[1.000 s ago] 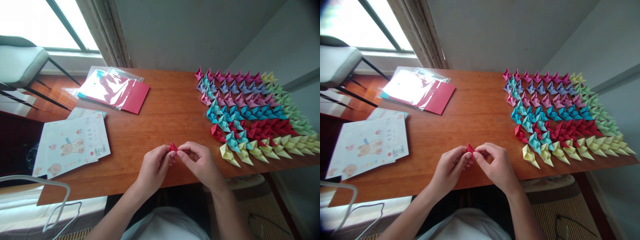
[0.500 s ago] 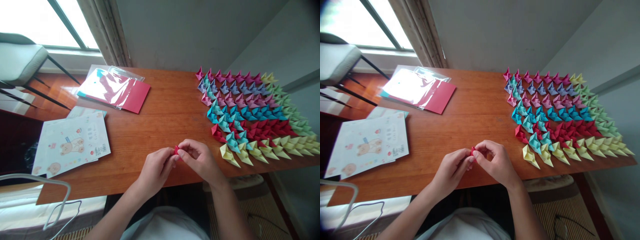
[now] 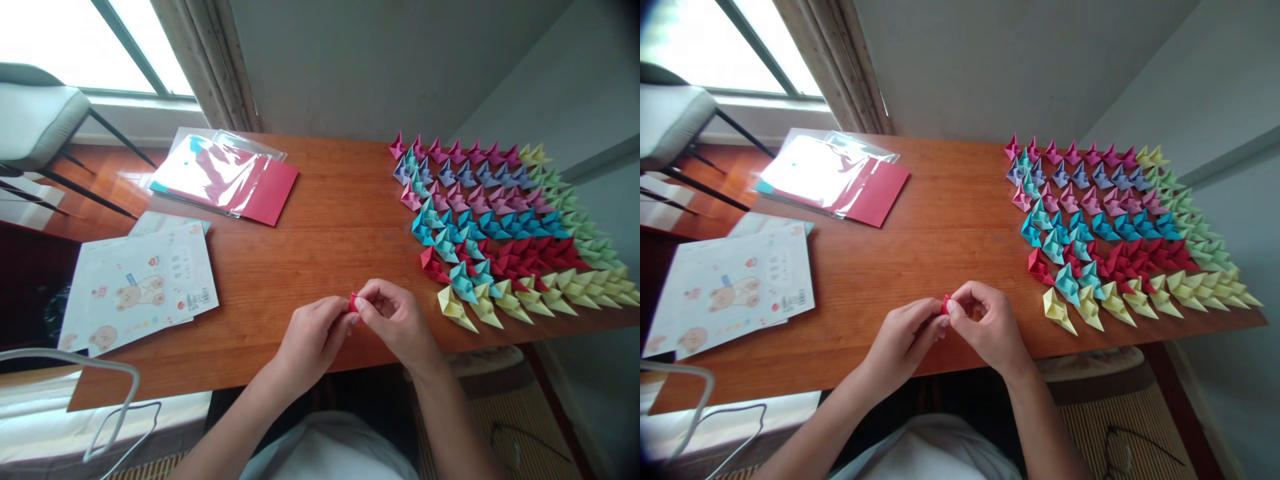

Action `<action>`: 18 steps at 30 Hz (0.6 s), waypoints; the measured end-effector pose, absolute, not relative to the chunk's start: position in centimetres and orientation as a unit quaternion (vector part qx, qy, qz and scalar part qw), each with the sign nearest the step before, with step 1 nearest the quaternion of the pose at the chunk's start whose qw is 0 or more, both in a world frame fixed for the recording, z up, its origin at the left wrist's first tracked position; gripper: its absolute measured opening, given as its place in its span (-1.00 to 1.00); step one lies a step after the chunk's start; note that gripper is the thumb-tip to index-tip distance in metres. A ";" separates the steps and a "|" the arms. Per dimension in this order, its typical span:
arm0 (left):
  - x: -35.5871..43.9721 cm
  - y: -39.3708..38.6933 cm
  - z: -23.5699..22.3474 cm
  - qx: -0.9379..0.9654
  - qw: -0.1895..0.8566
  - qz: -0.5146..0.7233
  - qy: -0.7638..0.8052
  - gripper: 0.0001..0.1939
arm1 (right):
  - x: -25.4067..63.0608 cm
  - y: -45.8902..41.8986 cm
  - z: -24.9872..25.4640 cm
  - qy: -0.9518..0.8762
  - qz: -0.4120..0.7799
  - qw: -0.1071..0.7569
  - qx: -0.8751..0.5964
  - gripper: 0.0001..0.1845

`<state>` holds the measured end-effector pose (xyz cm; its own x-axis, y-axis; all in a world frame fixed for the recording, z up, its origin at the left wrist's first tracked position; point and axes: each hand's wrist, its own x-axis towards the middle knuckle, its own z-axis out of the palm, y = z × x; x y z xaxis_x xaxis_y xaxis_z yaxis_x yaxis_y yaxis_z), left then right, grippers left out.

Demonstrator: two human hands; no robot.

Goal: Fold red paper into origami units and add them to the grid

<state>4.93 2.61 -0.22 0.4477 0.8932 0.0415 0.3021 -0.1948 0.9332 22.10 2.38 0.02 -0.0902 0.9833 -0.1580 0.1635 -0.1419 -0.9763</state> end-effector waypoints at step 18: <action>4.8 2.6 0.1 0.696 0.494 0.307 0.420 -0.76 | 22.5 2.7 0.5 -0.522 0.572 0.381 -0.505 -0.86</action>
